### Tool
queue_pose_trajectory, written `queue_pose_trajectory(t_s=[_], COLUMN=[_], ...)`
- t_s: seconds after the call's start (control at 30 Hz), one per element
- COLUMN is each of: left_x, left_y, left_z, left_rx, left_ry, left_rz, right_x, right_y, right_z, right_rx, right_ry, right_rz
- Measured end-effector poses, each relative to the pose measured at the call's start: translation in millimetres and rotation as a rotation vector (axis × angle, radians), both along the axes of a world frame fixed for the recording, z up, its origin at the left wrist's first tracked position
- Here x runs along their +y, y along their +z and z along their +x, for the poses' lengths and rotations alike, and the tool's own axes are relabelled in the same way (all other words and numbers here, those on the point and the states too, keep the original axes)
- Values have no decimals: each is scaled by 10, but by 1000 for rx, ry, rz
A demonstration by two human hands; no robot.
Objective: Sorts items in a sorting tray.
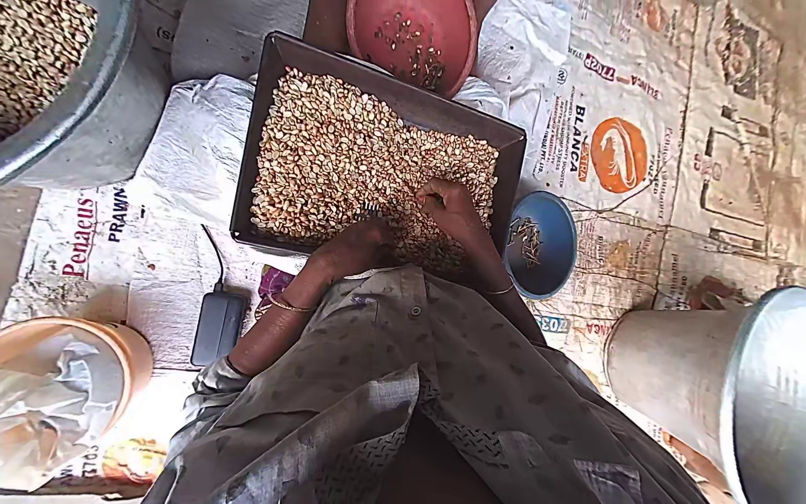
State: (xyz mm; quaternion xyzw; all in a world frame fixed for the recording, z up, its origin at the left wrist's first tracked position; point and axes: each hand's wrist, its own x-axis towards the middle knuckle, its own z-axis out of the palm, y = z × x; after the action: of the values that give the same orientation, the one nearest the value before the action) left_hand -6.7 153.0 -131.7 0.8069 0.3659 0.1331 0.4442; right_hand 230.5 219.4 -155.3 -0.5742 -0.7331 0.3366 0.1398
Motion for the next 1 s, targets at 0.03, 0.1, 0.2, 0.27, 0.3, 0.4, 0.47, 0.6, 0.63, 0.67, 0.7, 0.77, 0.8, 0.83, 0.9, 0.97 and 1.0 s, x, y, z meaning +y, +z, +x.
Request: queue_pose_trajectory(t_s=[0.03,0.1,0.2,0.27,0.3,0.4,0.47,0.6,0.63,0.67,0.7,0.77,0.8,0.83,0.9,0.97,1.0], left_x=[-3,50,171,177,169,62,14,1,17,46,92,119,106,116,134,159,184], left_y=[1,-166,-468,-483,-474,-183,-20,-16,-65,-169,-325,-346,-268,-304,-366,-372,-352], left_z=[-5,-4,16,21,19,-5,-13,-18,-13,-5,11,44,55,65,79,77,70], left_rx=[-1,-24,-27,-22,-28,-26,-3,4,-3,-21,-33,58,113,130,148,182,200], left_ry=[2,-22,-79,-83,-83,-32,-11,10,9,3,-8,8,30,40,45,38,37], left_rz=[1,20,44,44,46,19,6,2,5,27,63,58,45,79,152,157,145], right_x=[3,43,101,81,63,8,-35,-124,-127,-108,-59,90,184,302,571,708,704], right_y=[9,23,12,-7,-15,20,30,42,75,107,145,248,277,297,340,271,211], right_z=[-5,-27,-137,-267,-318,-343,-251,-125,-116,-105,-92,-61,-54,-64,-68,-131,-220], right_rx=[1,-31,-207,-363,-412,-388,-279,-121,-130,-138,-131,-19,138,341,616,562,452], right_ry=[-11,-29,1,17,21,14,27,113,145,177,194,119,7,-119,-251,-259,-209], right_rz=[-8,27,112,91,74,59,42,-20,-58,-91,-112,-65,15,93,151,200,250])
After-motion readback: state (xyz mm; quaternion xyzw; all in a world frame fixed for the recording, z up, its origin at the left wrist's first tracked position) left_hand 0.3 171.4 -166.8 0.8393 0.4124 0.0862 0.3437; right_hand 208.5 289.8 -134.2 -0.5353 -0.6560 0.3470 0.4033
